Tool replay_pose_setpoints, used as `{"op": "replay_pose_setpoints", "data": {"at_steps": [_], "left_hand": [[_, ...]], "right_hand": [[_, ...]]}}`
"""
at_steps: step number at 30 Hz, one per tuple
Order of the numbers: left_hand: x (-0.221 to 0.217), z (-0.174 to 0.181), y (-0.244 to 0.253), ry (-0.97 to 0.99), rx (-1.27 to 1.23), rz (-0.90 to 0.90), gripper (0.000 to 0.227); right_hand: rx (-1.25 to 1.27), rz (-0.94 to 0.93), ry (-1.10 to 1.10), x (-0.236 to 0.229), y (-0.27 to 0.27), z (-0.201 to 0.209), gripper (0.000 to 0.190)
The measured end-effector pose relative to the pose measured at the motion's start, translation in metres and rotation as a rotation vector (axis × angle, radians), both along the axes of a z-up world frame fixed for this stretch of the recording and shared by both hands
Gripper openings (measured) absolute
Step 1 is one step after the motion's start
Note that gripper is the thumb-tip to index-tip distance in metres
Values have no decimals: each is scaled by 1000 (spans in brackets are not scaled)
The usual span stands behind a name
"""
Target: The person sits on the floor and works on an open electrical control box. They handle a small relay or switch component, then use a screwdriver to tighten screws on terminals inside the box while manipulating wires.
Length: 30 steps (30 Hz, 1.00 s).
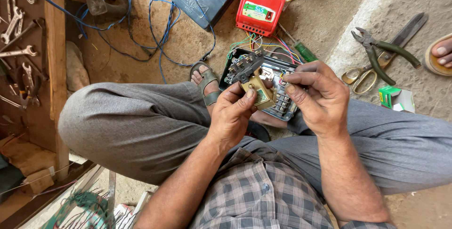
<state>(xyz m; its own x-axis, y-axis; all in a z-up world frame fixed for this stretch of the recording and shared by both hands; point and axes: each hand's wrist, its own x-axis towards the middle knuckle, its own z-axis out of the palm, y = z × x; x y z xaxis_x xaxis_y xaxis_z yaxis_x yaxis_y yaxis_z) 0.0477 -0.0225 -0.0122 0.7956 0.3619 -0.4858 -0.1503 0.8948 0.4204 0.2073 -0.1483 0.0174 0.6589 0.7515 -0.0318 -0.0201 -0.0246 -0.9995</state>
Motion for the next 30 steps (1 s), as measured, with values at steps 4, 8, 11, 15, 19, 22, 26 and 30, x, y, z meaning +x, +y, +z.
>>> {"op": "replay_pose_setpoints", "data": {"at_steps": [4,8,11,15,19,22,26,30], "left_hand": [[-5,-1,3,-59,-88,-10,45],[-8,-4,7,-63,-127,1,44],[-11,-7,8,-65,-120,14,45],[-13,-10,8,-77,-140,33,44],[-14,-15,6,-55,-136,61,42],[-14,-16,5,-11,-110,89,39],[-14,-15,4,10,-64,106,37],[-14,-12,4,49,-21,97,38]], "right_hand": [[25,-38,163,-3,1,-10,17],[24,-80,368,-6,11,-17,19],[54,-48,389,-9,20,-15,16],[-60,55,-10,-11,25,6,13],[-210,154,-418,-15,30,27,15],[-271,215,-536,-21,33,36,18],[-298,233,-555,-27,38,41,21],[-335,232,-571,-29,40,42,20]]}}
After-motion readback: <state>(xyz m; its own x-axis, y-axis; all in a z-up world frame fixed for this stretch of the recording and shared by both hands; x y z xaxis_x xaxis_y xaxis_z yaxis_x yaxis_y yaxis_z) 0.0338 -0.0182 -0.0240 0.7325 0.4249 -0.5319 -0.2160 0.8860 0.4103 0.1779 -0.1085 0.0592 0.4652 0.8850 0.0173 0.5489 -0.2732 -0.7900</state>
